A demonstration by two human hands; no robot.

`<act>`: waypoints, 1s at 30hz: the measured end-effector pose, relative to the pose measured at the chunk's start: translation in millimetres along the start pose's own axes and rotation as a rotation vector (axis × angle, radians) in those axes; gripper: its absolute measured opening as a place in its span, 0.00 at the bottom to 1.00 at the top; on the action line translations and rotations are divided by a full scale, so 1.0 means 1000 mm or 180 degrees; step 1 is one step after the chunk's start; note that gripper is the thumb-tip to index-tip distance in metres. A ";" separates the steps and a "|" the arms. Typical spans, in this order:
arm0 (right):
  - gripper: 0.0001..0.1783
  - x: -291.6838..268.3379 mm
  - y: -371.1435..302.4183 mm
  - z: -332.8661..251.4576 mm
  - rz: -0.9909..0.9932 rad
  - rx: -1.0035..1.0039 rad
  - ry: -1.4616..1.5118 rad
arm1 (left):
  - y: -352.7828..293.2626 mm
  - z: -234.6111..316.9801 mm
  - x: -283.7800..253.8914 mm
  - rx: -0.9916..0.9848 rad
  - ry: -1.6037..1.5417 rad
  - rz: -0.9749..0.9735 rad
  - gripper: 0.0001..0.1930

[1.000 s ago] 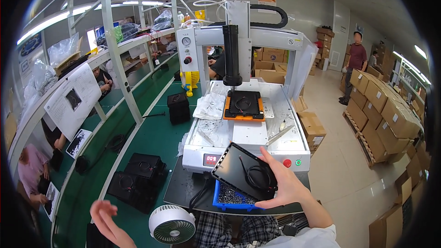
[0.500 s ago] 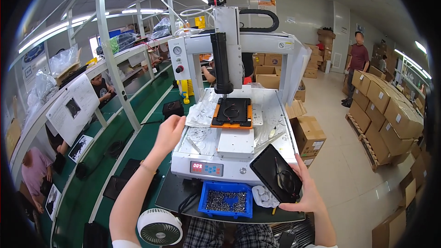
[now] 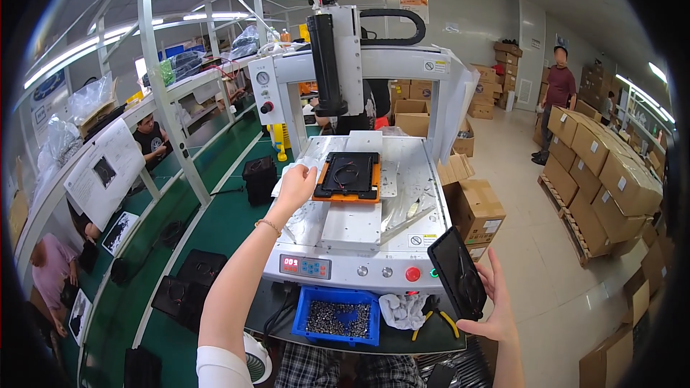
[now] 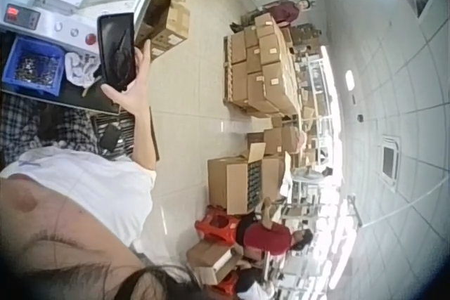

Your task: The recorder is assembling electronic components at a factory workbench, using an automated screw-driving machine.

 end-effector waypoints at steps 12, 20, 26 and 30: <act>0.68 -0.013 -0.012 0.014 0.0202 0.0200 0.0272 | -0.014 -0.003 0.007 0.0121 0.0330 -0.0227 0.23; 0.67 -0.012 -0.018 0.019 0.0219 0.0162 0.0276 | -0.023 0.048 0.022 -0.0367 0.0671 -0.0720 0.44; 0.67 -0.015 -0.014 0.015 0.0200 0.0182 0.0218 | -0.034 0.083 0.046 -0.0605 0.1771 -0.0979 0.65; 0.66 -0.010 0.004 -0.003 0.0197 0.0208 0.0147 | -0.034 0.093 0.046 -0.1004 0.1835 -0.0895 0.66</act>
Point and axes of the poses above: each hand's wrist, its own y-axis towards the middle knuckle, its own x-axis out of the palm, z = x × y, the point moved 3 cm from there along y, towards the middle knuckle, and after that the axes turned 9 degrees about -y, right-handed, at the moved point
